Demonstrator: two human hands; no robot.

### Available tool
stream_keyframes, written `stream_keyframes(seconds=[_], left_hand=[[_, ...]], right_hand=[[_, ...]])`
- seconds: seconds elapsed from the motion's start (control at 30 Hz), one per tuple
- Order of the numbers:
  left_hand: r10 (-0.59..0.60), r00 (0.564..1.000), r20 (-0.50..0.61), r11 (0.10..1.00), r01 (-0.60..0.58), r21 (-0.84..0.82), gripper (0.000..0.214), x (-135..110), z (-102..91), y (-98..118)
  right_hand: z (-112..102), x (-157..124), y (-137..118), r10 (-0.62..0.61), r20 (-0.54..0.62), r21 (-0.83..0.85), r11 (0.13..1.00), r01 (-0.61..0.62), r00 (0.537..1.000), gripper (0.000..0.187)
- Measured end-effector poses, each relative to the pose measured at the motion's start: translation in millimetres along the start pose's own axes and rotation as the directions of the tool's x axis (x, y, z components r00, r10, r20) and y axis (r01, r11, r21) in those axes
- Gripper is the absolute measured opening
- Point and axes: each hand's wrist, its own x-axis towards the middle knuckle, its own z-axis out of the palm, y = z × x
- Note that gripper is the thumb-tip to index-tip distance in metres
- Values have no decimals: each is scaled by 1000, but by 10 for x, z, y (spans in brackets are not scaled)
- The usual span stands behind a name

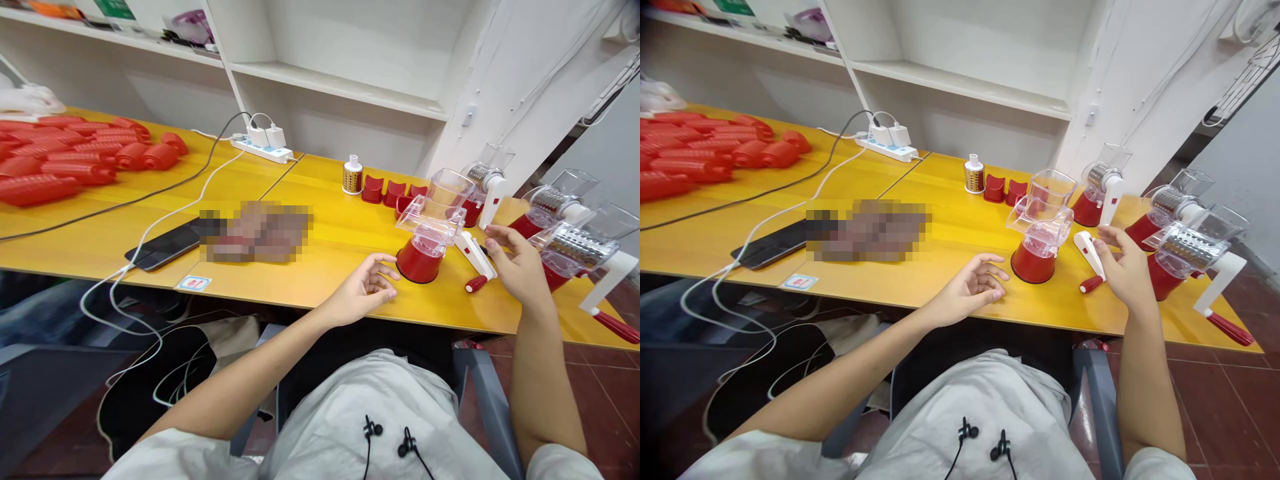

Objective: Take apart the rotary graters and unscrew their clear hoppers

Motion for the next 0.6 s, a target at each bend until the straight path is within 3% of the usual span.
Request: stream_keyframes(seconds=[0.1,0.27,0.4,0.6], left_hand=[[24,999,-31,999,-24,30,72,10,-10,-25],[62,992,-108,995,-53,86,74,10,-22,-67],[73,983,-169,987,-48,151,85,19,-21,-138],[14,982,-187,959,40,282,150,299,69,-196]], right_hand=[[137,9,-163,-114,35,254,962,101,993,82],[463,99,-371,-170,118,383,917,113,978,125],[651,65,-503,-157,226,431,901,46,961,120],[742,-54,-613,-115,147,427,903,42,982,108]])
